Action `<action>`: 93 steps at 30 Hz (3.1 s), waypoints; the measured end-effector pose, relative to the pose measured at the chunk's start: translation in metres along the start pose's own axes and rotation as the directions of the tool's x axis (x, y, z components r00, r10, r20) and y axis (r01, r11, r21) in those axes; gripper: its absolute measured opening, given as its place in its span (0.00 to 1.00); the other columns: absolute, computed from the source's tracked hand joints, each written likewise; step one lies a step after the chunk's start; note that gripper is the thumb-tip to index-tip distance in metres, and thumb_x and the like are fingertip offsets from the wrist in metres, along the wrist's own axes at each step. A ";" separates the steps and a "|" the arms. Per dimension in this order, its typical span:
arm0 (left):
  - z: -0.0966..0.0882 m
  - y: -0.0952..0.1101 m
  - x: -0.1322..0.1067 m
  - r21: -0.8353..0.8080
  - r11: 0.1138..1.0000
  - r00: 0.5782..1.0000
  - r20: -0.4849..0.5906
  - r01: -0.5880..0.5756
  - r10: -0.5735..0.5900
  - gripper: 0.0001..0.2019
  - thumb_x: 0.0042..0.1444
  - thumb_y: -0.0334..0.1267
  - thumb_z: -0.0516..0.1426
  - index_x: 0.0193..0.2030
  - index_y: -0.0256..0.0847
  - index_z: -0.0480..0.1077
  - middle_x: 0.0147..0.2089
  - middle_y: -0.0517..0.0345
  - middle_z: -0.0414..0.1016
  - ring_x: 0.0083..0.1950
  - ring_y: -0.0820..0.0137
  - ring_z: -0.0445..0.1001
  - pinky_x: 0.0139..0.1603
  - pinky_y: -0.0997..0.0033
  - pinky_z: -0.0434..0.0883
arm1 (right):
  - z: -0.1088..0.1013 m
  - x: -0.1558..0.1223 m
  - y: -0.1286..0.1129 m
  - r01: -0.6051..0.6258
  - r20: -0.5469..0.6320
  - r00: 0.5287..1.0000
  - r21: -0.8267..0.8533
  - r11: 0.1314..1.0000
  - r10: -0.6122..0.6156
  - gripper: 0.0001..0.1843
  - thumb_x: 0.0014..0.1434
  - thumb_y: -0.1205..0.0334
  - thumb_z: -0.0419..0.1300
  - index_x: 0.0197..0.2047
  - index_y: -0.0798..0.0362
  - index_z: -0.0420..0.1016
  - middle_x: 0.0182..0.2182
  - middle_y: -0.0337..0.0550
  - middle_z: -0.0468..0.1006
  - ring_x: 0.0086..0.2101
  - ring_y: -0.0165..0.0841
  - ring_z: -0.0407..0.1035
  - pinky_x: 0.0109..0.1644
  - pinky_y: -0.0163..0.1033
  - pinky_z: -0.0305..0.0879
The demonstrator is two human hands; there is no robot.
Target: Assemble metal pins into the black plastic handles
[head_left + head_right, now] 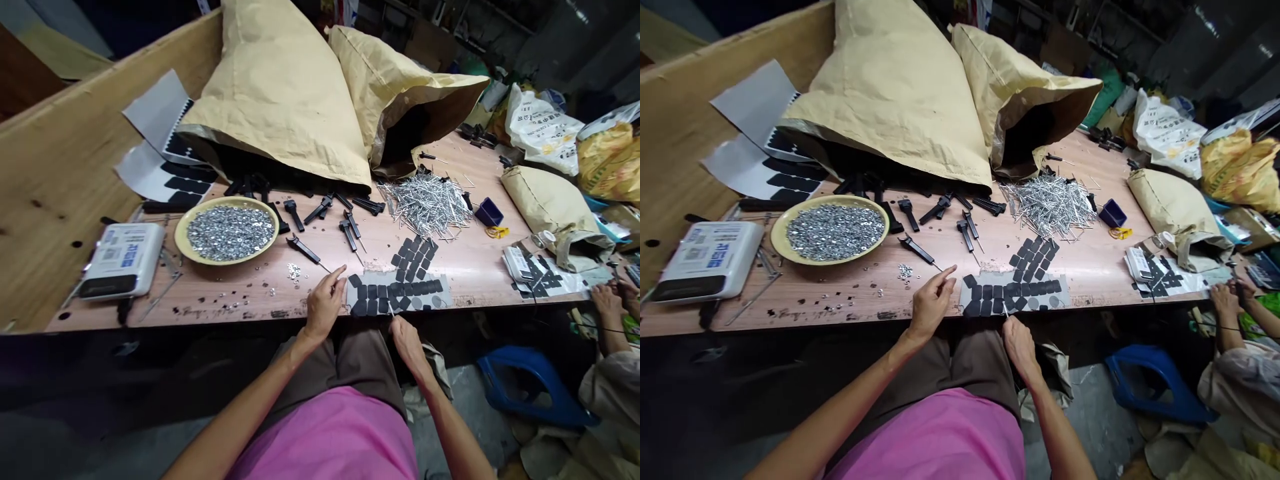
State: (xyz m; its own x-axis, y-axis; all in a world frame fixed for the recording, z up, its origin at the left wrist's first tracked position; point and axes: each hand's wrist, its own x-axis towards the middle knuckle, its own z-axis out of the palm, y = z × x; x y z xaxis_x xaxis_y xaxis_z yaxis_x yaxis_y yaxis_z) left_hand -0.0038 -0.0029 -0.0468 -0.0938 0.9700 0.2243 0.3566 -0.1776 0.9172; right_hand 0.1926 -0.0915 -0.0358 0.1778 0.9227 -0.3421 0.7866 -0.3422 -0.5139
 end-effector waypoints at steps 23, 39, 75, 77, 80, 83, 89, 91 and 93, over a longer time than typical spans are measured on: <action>0.002 -0.028 -0.006 0.096 0.993 0.995 -0.087 0.066 -0.057 0.16 0.59 0.39 0.51 0.51 0.39 0.71 0.35 0.53 0.79 0.32 0.70 0.76 0.35 0.73 0.69 | 0.006 -0.007 -0.062 -0.641 0.530 0.768 0.613 0.463 0.360 0.12 0.55 0.57 0.47 0.22 0.51 0.57 0.09 0.26 0.49 0.11 0.21 0.38 0.13 0.26 0.37; -0.028 -0.016 0.026 0.641 0.718 0.962 0.200 -0.272 0.186 0.16 0.56 0.25 0.52 0.44 0.45 0.76 0.51 0.46 0.71 0.52 0.55 0.66 0.43 0.60 0.68 | -0.001 -0.027 -0.031 -0.705 0.646 0.709 0.658 0.264 0.283 0.15 0.60 0.58 0.44 0.24 0.52 0.59 0.10 0.25 0.51 0.10 0.19 0.38 0.14 0.25 0.37; -0.092 0.009 0.009 -0.544 0.474 0.691 0.313 0.692 -0.651 0.20 0.39 0.49 0.63 0.33 0.38 0.64 0.16 0.71 0.62 0.12 0.86 0.45 0.12 0.84 0.40 | 0.070 0.108 -0.159 0.589 0.015 0.785 -0.327 0.739 -0.619 0.09 0.58 0.72 0.51 0.31 0.52 0.70 0.33 0.47 0.73 0.34 0.35 0.66 0.33 0.36 0.59; -0.088 0.009 0.010 -0.530 0.437 0.663 0.372 0.726 -0.649 0.19 0.41 0.48 0.62 0.34 0.36 0.66 0.16 0.70 0.62 0.12 0.87 0.45 0.13 0.83 0.40 | 0.066 0.108 -0.159 0.603 -0.005 0.789 -0.176 0.778 -0.614 0.08 0.55 0.73 0.52 0.31 0.52 0.68 0.30 0.44 0.73 0.33 0.34 0.66 0.34 0.37 0.60; -0.082 0.011 0.011 -0.529 0.428 0.664 0.420 0.733 -0.618 0.19 0.43 0.49 0.61 0.35 0.34 0.69 0.16 0.69 0.62 0.12 0.87 0.45 0.13 0.82 0.39 | 0.059 0.103 -0.156 0.536 -0.100 0.844 0.213 0.817 -0.528 0.04 0.52 0.69 0.54 0.32 0.51 0.66 0.27 0.38 0.72 0.28 0.31 0.66 0.33 0.36 0.62; -0.076 0.013 0.011 -0.535 0.463 0.703 0.451 0.706 -0.550 0.20 0.43 0.51 0.61 0.35 0.34 0.70 0.17 0.69 0.62 0.12 0.87 0.45 0.13 0.82 0.39 | 0.051 0.092 -0.152 0.395 -0.155 0.912 0.577 0.715 -0.379 0.08 0.50 0.60 0.60 0.33 0.51 0.65 0.27 0.36 0.72 0.27 0.30 0.68 0.32 0.36 0.66; -0.064 0.019 0.006 -0.531 0.540 0.757 0.453 0.653 -0.470 0.21 0.44 0.52 0.60 0.35 0.33 0.71 0.18 0.68 0.62 0.13 0.86 0.46 0.14 0.81 0.41 | 0.041 0.075 -0.147 0.278 -0.128 0.948 0.779 0.562 -0.292 0.14 0.46 0.57 0.65 0.32 0.51 0.65 0.26 0.35 0.74 0.26 0.29 0.71 0.34 0.36 0.70; -0.063 0.020 0.005 -0.522 0.561 0.766 0.449 0.642 -0.460 0.22 0.45 0.52 0.59 0.37 0.33 0.71 0.19 0.68 0.62 0.13 0.86 0.46 0.14 0.81 0.41 | 0.040 0.072 -0.144 0.302 -0.149 0.941 0.775 0.554 -0.305 0.14 0.46 0.56 0.65 0.32 0.51 0.65 0.26 0.36 0.75 0.26 0.29 0.72 0.33 0.37 0.71; -0.063 0.020 0.004 -0.504 0.593 0.778 0.442 0.627 -0.446 0.22 0.45 0.52 0.59 0.38 0.33 0.71 0.19 0.68 0.62 0.14 0.85 0.47 0.14 0.81 0.42 | 0.038 0.069 -0.141 0.330 -0.171 0.931 0.773 0.542 -0.323 0.13 0.47 0.57 0.65 0.32 0.51 0.65 0.26 0.37 0.76 0.27 0.30 0.73 0.33 0.37 0.73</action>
State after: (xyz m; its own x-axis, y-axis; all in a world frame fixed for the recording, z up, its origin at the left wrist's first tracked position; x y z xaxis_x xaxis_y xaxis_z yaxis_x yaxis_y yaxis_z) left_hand -0.0553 -0.0129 -0.0073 0.1789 0.9073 -0.3805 -0.3162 0.4192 0.8510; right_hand 0.0717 0.0137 -0.0174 0.0125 0.9998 -0.0181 0.0282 -0.0184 -0.9994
